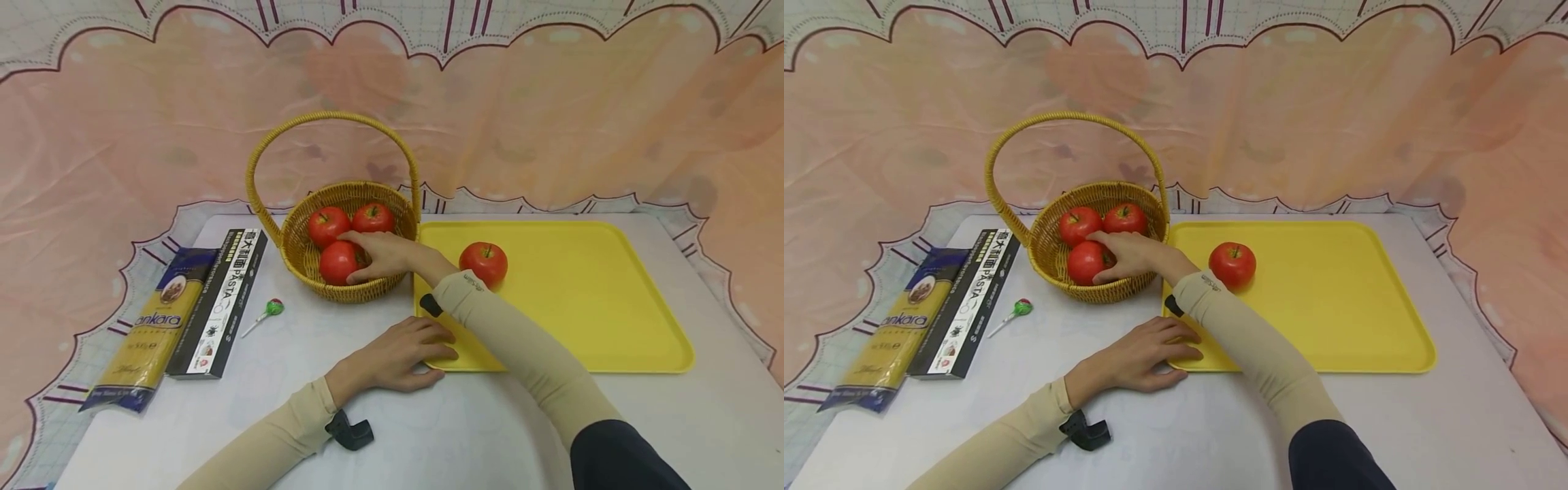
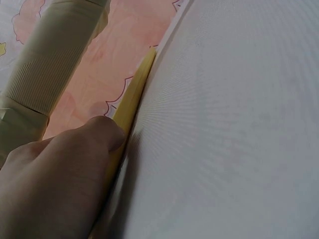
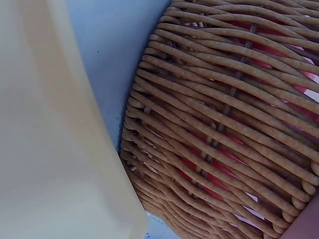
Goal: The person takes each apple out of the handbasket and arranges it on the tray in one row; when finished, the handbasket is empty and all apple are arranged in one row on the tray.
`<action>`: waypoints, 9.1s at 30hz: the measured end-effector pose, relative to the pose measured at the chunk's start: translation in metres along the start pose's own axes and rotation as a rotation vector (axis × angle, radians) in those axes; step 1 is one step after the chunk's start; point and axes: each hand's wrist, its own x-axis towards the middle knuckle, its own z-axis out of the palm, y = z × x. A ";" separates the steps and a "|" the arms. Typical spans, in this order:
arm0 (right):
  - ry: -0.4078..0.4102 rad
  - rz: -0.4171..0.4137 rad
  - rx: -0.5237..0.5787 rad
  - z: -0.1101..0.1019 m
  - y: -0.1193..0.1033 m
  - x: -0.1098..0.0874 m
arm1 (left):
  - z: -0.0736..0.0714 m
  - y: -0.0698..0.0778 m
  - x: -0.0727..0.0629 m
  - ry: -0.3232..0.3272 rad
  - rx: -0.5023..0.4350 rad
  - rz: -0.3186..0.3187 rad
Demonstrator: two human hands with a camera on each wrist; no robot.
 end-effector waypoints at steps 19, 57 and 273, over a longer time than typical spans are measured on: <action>-0.010 0.027 -0.020 0.006 -0.008 -0.011 | 0.000 0.000 0.000 0.001 0.019 0.000; 0.179 -0.117 0.124 0.000 0.003 -0.030 | -0.001 0.001 0.001 -0.005 0.042 0.012; 0.354 -0.110 -0.116 -0.055 0.070 -0.137 | 0.002 -0.001 0.002 0.009 -0.013 -0.008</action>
